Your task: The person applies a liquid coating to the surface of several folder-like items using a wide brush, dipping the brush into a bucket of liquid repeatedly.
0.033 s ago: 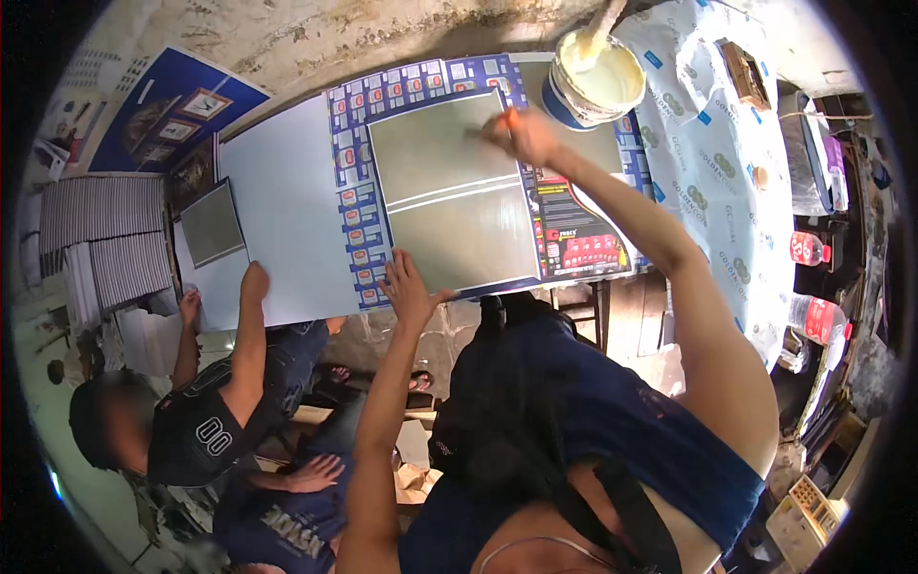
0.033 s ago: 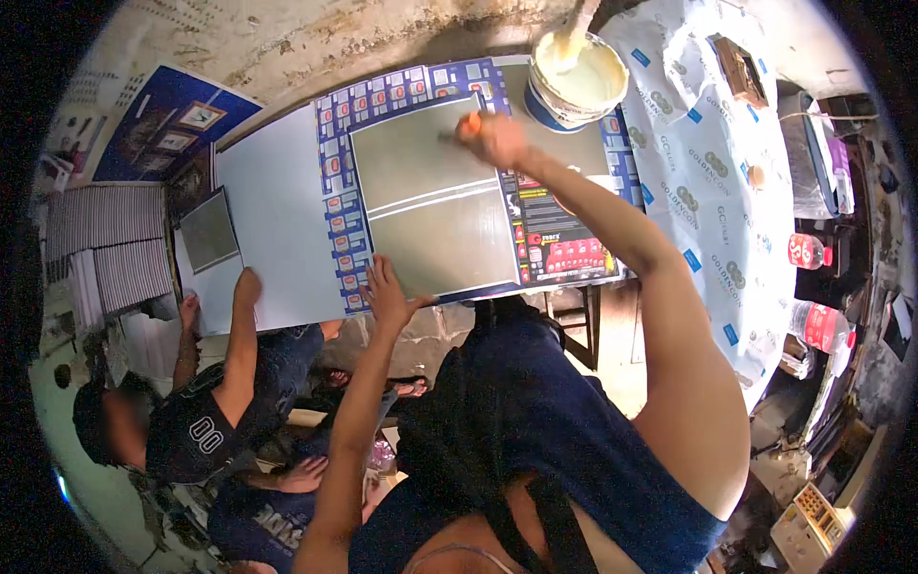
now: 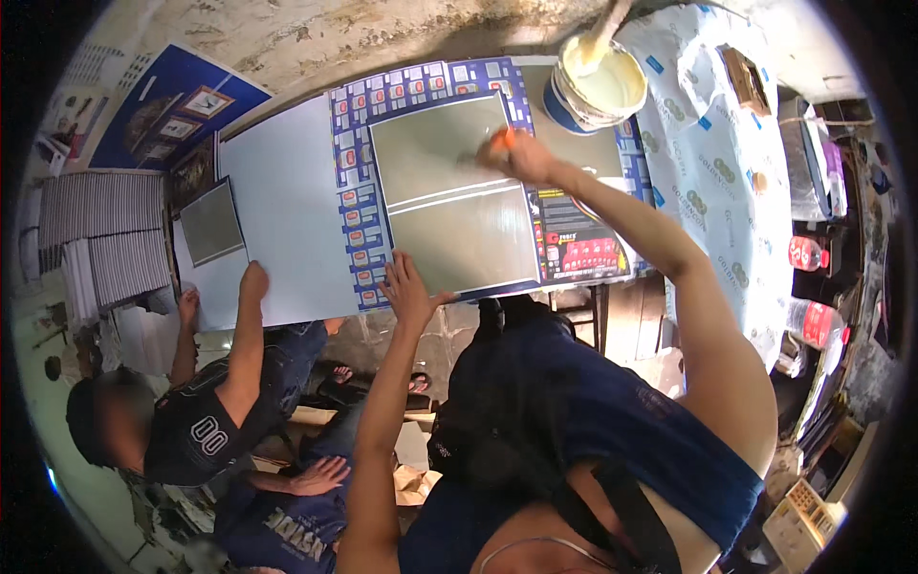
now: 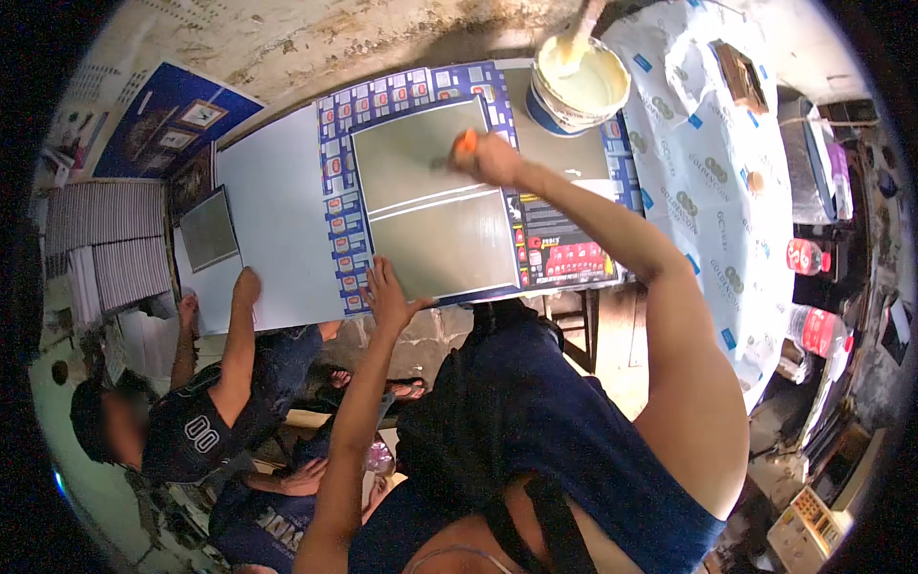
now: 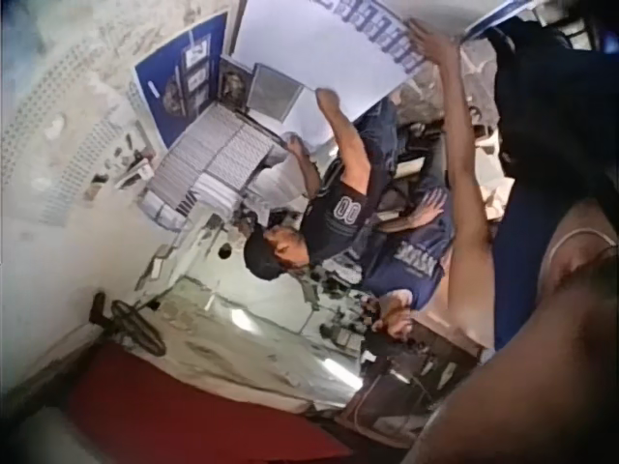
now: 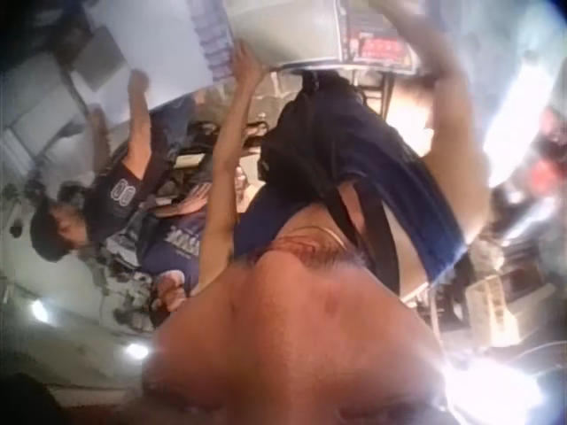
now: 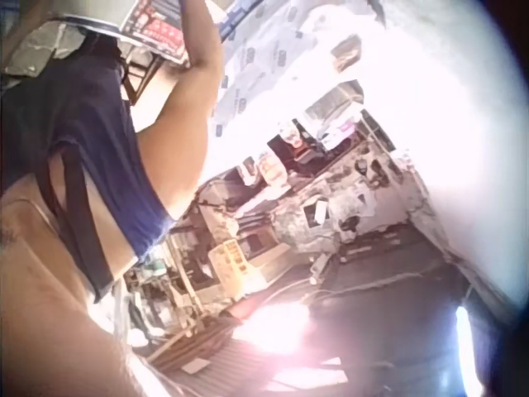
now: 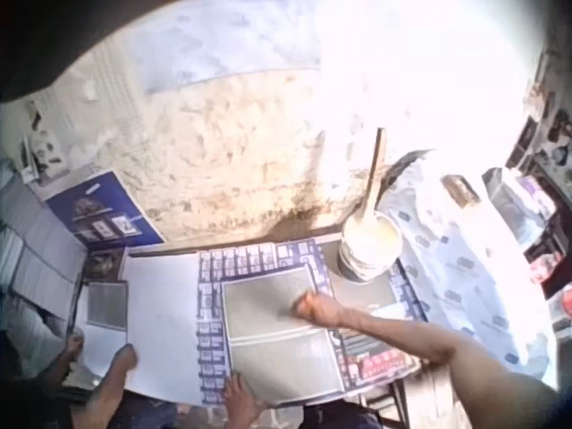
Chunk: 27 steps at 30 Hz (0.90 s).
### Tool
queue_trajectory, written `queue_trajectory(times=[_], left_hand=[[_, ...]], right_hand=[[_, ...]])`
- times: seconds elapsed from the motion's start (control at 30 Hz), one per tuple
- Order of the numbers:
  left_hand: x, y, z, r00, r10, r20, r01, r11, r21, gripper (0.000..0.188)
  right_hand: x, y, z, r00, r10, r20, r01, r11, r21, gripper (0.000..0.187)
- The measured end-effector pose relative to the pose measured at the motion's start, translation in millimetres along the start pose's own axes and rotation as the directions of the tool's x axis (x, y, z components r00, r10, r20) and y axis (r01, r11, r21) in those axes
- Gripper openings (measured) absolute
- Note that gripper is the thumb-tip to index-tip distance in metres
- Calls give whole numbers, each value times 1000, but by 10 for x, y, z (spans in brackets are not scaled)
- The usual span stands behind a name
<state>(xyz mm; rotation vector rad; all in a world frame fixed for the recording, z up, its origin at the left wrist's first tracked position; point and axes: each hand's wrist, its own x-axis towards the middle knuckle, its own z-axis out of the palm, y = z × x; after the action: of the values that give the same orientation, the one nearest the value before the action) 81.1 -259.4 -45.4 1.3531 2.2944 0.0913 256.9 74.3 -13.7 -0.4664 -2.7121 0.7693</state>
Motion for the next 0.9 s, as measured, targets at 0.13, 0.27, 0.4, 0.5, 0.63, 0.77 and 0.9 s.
queue_trajectory(times=[0.13,0.27,0.4,0.5,0.63,0.77,0.9], left_hand=[[-7,25,-26,1000,-20,2,20,1000,16,131],[13,30,-69,1000,-23,8,23,999,-25,135],[20,-33,39,996,-92,-15,92,995,-28,136],[2,-12,3,996,-76,-40,73,995,-68,139],[2,-3,-35,996,-84,-30,82,994,-68,137],[-92,34,-100,988,-156,-7,155,983,-101,138],[-112,-5,-45,980,-188,-58,184,980,-70,138]], right_hand=[[194,280,-11,985,166,46,-145,944,-295,31],[829,1059,-622,935,281,-219,-356,737,-575,27],[1084,904,-360,1000,-10,-29,6,992,-125,22],[996,461,238,882,-88,463,74,996,48,48],[2001,277,110,965,14,262,68,951,-300,36],[2585,-195,168,910,106,401,0,967,-254,32],[2280,-1355,186,500,-31,865,201,976,-81,40]])
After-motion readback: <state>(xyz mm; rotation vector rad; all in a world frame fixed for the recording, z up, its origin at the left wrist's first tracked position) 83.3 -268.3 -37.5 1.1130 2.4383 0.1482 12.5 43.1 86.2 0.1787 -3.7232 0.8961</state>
